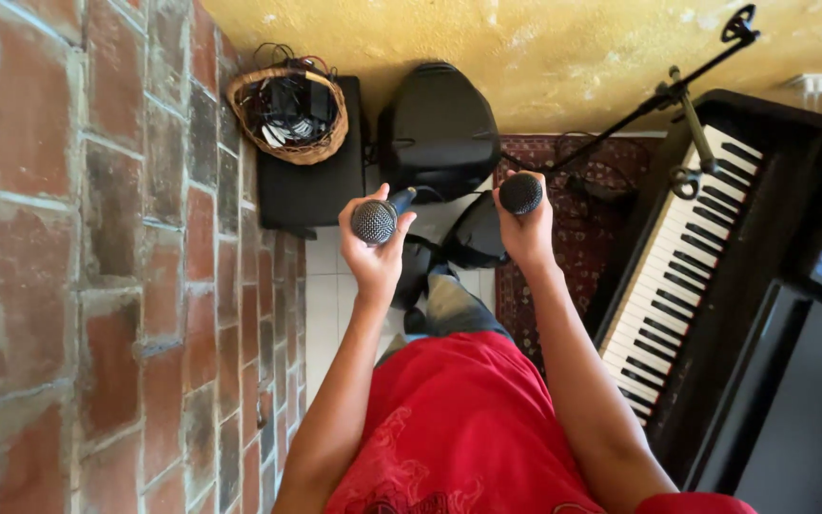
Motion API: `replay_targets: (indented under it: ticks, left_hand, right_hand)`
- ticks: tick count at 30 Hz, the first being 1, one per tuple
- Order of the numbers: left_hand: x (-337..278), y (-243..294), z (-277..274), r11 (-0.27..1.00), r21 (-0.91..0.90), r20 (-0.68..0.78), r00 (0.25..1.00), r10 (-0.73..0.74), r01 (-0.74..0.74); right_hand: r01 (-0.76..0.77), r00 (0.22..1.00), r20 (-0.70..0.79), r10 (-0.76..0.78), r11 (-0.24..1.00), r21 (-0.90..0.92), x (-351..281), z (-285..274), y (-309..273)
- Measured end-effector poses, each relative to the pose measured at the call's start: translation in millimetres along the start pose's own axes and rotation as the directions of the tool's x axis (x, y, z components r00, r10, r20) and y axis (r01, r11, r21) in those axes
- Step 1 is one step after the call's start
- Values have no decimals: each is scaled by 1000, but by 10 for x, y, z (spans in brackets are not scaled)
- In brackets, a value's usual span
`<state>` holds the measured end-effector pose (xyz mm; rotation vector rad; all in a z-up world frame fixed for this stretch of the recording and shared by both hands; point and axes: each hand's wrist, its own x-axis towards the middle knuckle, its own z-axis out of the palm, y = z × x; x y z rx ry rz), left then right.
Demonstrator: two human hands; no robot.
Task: Wiping down a digital piano, music stand, and digital mixer, and organizing microphones in a restaurant setting.
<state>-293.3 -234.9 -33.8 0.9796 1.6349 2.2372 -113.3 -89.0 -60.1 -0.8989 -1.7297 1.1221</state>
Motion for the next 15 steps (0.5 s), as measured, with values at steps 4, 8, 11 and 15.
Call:
replay_targets:
  ticks: [4,8,11,15]
  left_hand:
    - [216,-117,64,997,66,-35,999,41,-39]
    - [386,-529,141,996,-39,-108,991,-78,74]
    - [536,-866,258,988,-86,-131,981,-140,130]
    - [688,-1020,386,953,-157,-127,952,-280,260]
  right_hand:
    - [-30,998,-45,33,997,64,245,137,129]
    - [5,1000,-25,-7,998,-63,499,275,256]
    - [-6,1000,15,7,999,-50,751,397,453]
    - [-53,993,110,53,999,-7,996,565,531]
